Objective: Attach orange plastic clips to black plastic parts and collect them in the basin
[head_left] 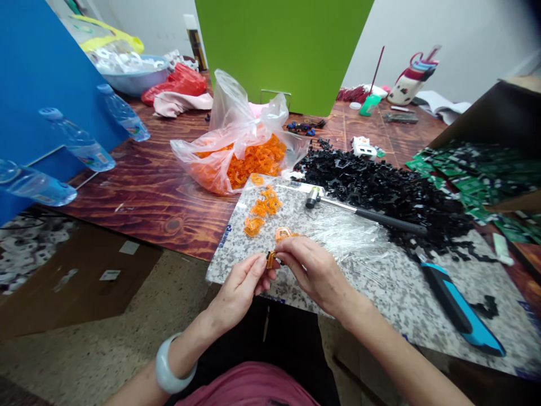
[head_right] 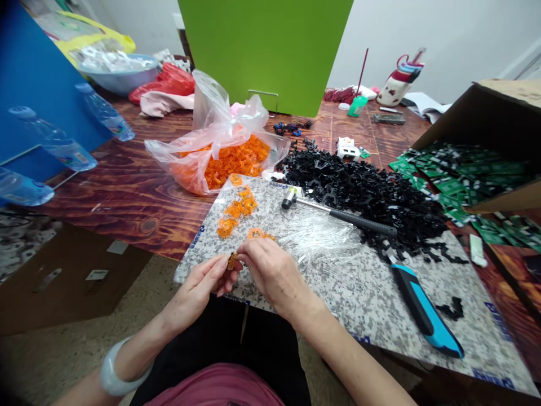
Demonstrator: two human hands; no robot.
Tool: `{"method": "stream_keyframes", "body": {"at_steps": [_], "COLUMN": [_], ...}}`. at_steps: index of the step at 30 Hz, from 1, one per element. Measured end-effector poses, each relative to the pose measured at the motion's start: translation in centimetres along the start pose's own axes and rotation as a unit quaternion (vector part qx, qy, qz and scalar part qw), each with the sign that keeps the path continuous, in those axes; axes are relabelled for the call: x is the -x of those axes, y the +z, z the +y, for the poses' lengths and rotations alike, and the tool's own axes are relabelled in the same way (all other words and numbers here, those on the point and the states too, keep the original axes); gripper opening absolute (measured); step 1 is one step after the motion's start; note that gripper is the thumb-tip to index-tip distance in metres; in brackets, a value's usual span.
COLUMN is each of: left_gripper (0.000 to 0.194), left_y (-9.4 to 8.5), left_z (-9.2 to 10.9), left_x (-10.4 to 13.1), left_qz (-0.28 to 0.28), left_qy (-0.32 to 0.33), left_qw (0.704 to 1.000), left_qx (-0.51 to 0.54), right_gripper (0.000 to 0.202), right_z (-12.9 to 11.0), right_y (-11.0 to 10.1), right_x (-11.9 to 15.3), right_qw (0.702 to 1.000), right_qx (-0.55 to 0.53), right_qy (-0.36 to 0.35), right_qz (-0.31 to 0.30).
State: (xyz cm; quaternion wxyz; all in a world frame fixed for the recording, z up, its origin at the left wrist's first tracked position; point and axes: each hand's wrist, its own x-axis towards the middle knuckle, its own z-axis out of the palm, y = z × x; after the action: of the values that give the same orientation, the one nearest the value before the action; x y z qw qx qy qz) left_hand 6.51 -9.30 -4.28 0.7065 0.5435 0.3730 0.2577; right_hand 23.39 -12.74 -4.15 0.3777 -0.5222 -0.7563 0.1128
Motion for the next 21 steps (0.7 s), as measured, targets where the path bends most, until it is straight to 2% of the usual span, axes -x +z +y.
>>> {"method": "stream_keyframes", "body": {"at_steps": [9,21], "left_gripper": [0.032,0.031], "left_y": [0.29,0.06], "left_z": [-0.05,0.15], "left_x": [0.12,0.21], "left_qz": [-0.027,-0.042], "left_qy": [-0.008,-0.030], "left_qw": [1.000,0.998], "left_qx": [0.014,0.032], "right_gripper": [0.014,0.014], "right_z": [-0.28,-0.49], "right_y": [-0.05,-0.57], "right_x": [0.49,0.39], "right_qw": [1.000,0.999], "right_qx": [-0.021,-0.016], "right_qy": [0.017,-0.017], "right_qz": [-0.007,-0.032]}}
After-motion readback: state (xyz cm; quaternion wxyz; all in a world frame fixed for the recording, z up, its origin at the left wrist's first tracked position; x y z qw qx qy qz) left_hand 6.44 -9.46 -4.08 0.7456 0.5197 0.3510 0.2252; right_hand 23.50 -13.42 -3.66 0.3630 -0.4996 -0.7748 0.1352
